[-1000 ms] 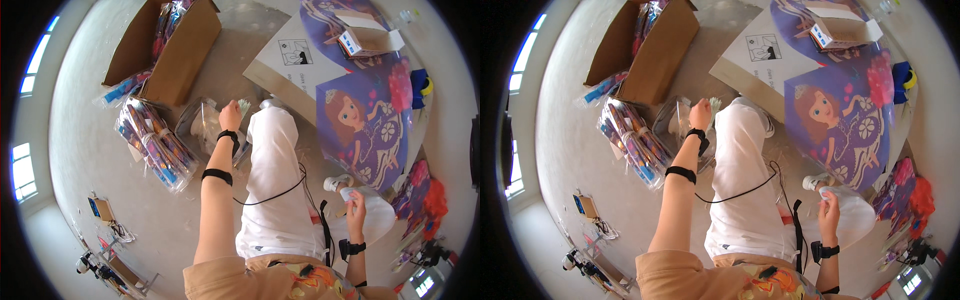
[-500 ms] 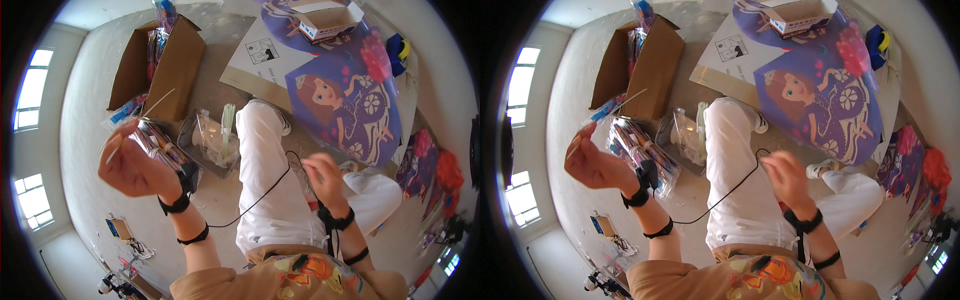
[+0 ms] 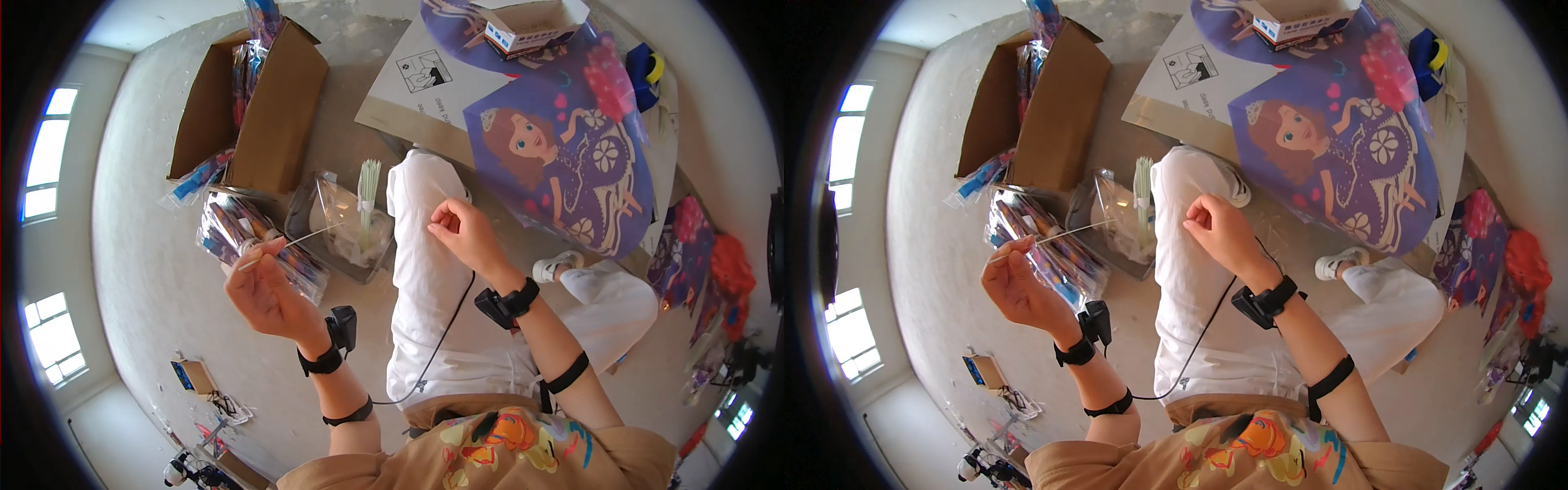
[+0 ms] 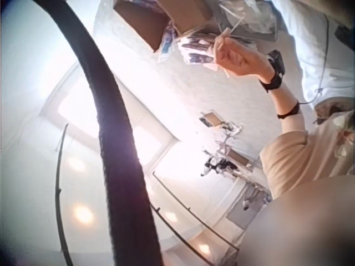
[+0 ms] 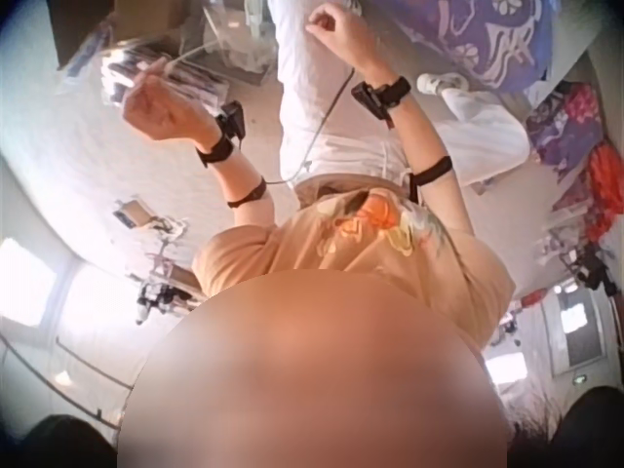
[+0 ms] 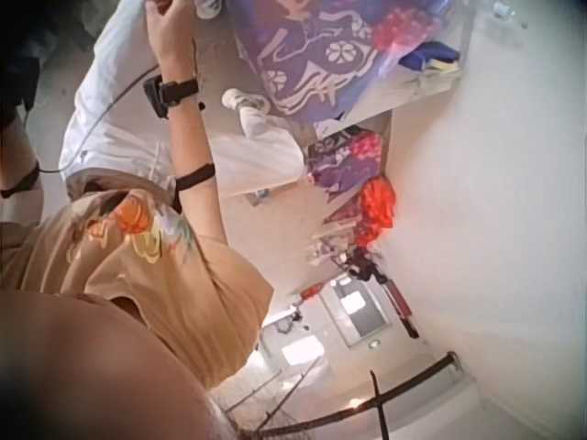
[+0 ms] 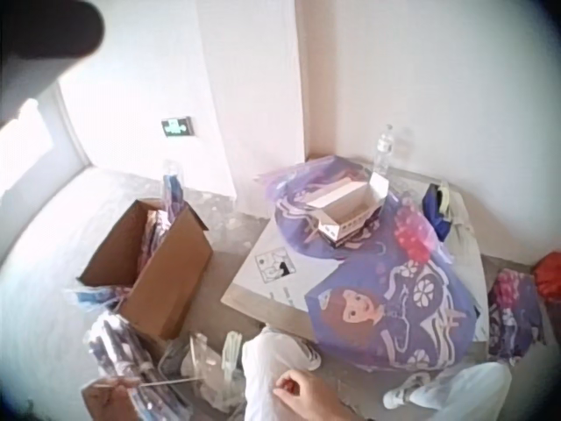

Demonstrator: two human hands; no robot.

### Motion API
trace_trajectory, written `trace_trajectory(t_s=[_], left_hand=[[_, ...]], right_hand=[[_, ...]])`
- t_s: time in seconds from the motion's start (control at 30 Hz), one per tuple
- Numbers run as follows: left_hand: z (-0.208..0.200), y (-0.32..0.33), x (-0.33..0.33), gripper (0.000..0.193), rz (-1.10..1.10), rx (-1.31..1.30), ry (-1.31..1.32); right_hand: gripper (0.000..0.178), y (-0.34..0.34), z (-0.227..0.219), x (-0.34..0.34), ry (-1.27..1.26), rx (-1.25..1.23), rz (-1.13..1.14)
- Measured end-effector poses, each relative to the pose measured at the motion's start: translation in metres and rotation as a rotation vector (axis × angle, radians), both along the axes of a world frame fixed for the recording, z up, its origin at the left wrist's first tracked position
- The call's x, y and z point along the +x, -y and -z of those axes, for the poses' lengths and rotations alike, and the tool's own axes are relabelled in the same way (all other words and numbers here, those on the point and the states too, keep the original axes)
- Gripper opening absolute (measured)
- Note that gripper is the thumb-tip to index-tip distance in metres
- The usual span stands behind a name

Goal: Assembling plastic kites by attaching strings and folding them for packaging.

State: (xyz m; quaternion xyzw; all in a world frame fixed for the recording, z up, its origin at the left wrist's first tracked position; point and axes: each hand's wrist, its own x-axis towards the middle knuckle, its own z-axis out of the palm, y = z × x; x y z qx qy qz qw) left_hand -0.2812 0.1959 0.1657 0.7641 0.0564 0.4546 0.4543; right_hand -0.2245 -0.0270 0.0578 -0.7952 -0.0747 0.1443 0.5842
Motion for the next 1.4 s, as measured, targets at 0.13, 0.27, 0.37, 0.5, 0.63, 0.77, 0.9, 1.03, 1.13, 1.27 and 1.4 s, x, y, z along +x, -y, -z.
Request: trace_trajectory(t_s=[0.13, 0.27, 0.37, 0.5, 0.63, 0.77, 0.9, 1.03, 1.13, 1.27, 1.4], left_hand=[[0.003, 0.0, 0.0, 0.012, -0.008, -0.017, 0.013], [0.008, -0.001, -0.002, 0.012, -0.005, -0.036, -0.006], [0.009, 0.0, -0.003, 0.012, -0.012, -0.067, 0.003], [0.008, -0.004, -0.004, 0.011, -0.012, -0.058, 0.007], [0.007, -0.003, -0.005, 0.01, -0.032, -0.049, -0.019], [-0.003, -0.009, -0.004, 0.008, -0.088, -0.012, 0.04], [-0.026, -0.017, -0.008, 0.006, -0.209, 0.129, 0.102], [-0.052, -0.012, -0.012, 0.007, -0.243, 0.211, 0.208], [-0.059, -0.005, -0.009, 0.008, -0.162, 0.213, 0.238], [-0.074, 0.003, -0.009, 0.012, -0.116, 0.232, 0.253], [-0.113, 0.022, 0.001, 0.02, -0.034, 0.147, 0.349]], right_hand=[[0.014, 0.0, 0.002, 0.007, -0.032, -0.048, -0.032], [0.013, -0.006, -0.012, 0.006, -0.042, -0.219, -0.06], [0.012, 0.002, -0.009, -0.003, -0.01, -0.161, -0.003], [0.012, 0.034, -0.006, -0.015, -0.117, 0.035, 0.053], [0.012, 0.054, -0.001, -0.023, -0.14, -0.026, 0.094], [0.012, 0.074, 0.006, -0.033, -0.123, -0.031, 0.15], [0.008, 0.097, 0.01, -0.042, 0.098, -0.679, 0.039], [0.011, 0.045, -0.022, -0.025, 0.576, -0.189, 0.159], [0.013, 0.021, -0.002, -0.049, 0.552, -0.102, -0.213], [0.013, 0.032, -0.042, -0.086, -0.261, 0.005, -0.544], [0.024, 0.076, -0.049, -0.084, 0.148, -0.075, 0.029]])
